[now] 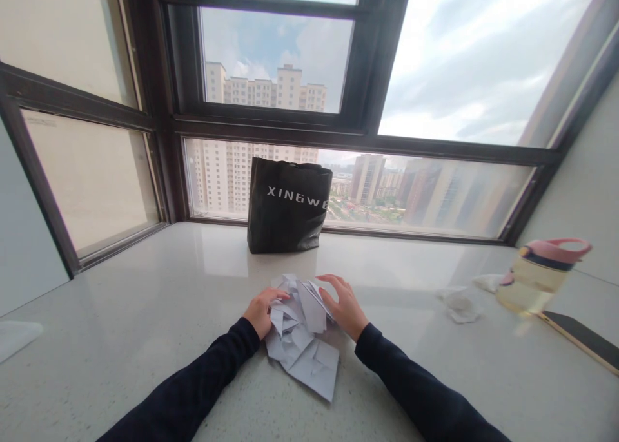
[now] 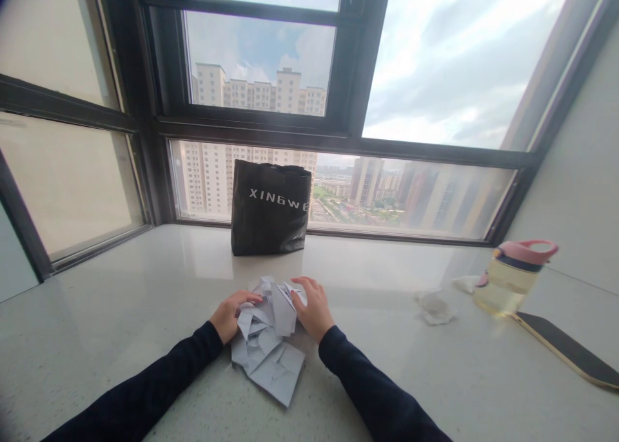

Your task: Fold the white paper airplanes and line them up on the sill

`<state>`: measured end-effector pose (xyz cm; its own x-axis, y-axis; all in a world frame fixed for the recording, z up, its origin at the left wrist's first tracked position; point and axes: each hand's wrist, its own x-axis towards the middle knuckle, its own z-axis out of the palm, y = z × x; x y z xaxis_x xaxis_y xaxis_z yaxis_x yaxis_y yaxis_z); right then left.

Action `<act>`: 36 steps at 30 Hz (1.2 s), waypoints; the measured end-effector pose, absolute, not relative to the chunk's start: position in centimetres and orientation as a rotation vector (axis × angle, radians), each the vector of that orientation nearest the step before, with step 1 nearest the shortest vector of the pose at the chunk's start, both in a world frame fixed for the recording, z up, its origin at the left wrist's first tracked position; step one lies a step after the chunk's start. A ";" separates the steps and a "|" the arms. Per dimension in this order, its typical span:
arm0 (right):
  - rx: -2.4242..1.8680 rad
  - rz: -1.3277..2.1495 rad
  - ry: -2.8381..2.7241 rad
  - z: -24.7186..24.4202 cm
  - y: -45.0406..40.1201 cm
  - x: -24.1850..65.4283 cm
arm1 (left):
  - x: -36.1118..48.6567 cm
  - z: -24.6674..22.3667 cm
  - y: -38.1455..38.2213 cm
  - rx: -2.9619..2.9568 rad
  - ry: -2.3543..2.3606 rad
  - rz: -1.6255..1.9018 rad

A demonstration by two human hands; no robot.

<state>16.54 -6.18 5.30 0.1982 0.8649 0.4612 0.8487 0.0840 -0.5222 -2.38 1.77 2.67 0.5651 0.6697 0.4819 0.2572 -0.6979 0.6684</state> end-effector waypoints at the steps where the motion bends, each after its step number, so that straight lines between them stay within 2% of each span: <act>1: -1.734 0.064 -1.710 5.2 -6.4 16.1 | -2.3 2.8 1.6 2.240 0.699 1.039; 6: -1.853 0.139 -2.013 4.5 -7.4 13.8 | -2.2 2.9 1.0 2.141 0.798 1.130; 10: -1.699 0.171 -2.042 4.7 -7.6 13.2 | -2.4 2.4 1.4 2.225 0.975 1.085; 18: -1.401 0.265 -1.721 5.5 -7.2 13.5 | -2.1 2.8 0.6 2.137 0.607 1.091; 23: -1.306 0.284 -1.512 5.8 -6.6 14.5 | -2.3 3.9 0.0 2.046 0.551 1.177; 30: -1.757 0.032 -1.526 4.5 -5.9 16.2 | -3.2 4.4 1.0 2.057 0.878 1.280; 36: -2.101 -0.058 -1.607 4.3 -6.3 16.1 | -2.9 3.9 0.9 2.254 1.316 1.025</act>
